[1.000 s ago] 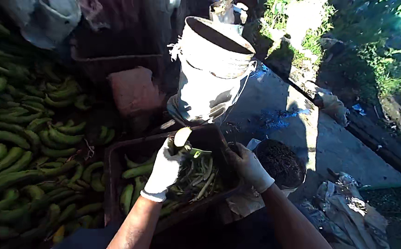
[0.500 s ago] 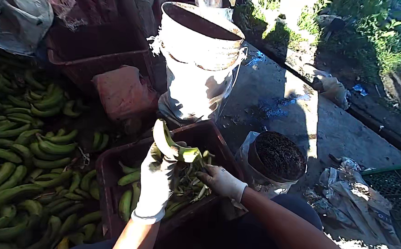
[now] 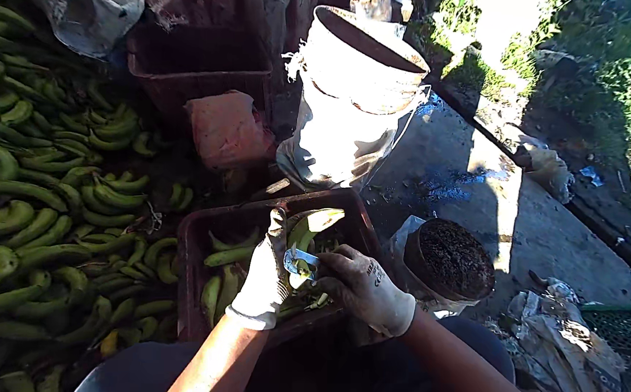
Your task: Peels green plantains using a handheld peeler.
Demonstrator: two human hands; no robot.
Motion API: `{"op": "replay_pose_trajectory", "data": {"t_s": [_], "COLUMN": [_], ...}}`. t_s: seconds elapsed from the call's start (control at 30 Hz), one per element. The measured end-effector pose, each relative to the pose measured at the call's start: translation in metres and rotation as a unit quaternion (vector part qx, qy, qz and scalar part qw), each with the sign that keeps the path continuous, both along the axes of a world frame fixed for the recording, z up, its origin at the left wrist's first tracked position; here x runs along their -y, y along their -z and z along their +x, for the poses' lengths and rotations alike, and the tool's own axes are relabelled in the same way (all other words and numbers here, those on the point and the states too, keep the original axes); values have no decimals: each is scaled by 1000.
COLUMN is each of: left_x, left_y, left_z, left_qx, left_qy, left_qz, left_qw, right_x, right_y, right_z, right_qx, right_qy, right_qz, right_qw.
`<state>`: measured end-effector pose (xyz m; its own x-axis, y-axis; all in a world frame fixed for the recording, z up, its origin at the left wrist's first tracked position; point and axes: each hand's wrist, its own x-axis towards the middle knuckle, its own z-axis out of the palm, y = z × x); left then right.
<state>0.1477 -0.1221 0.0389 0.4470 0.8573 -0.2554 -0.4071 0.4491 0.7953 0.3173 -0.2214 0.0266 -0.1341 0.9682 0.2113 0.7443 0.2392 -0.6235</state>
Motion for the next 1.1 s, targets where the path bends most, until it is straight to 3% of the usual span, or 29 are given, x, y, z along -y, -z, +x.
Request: {"op": "replay_pose_trajectory", "data": {"t_s": [0.07, 0.1, 0.17, 0.2, 0.27, 0.37, 0.47, 0.6, 0.73, 0.8, 0.87, 0.97, 1.1], "left_x": [12, 17, 22, 21, 15, 1, -11, -16, -9, -2, 7, 14, 4], "left_y": [1, 1, 1, 4, 19, 27, 11, 8, 10, 8, 6, 10, 27], "left_z": [5, 6, 9, 12, 18, 10, 4, 0, -1, -1, 2, 7, 11], "left_qx": [-58, -142, -343, -385, -310, -75, 58, 22, 33, 32, -20, -118, -47], "left_qy": [-14, -18, -2, 4, -11, 29, 26, -6, -15, -11, 0, 68, 132], "left_qz": [69, 134, 251, 265, 173, 38, -40, 65, 94, 107, 138, 139, 45], "left_qw": [996, 981, 905, 884, 935, 996, 997, 998, 995, 994, 990, 981, 989], "right_x": [0, -2, -13, -19, -28, -25, -10, 9, 11, 8, 0, -21, -26], "right_y": [-2, -1, 8, 13, 13, -6, -14, -23, -14, -6, 0, 5, -22], "right_z": [2, 2, 7, 13, 33, 65, 57, 11, -2, -2, 1, 24, 60], "right_qx": [8, 27, 90, 112, 120, 35, -106, -261, -205, -151, -57, 43, -71], "right_qy": [37, 70, 158, 201, 281, 341, 272, 108, 15, 38, 104, 233, 345], "right_qz": [4, 17, 57, 61, 13, -65, -43, -63, -66, -36, 62, 192, 87], "right_qw": [999, 997, 982, 971, 952, 937, 956, 957, 976, 987, 991, 952, 932]}}
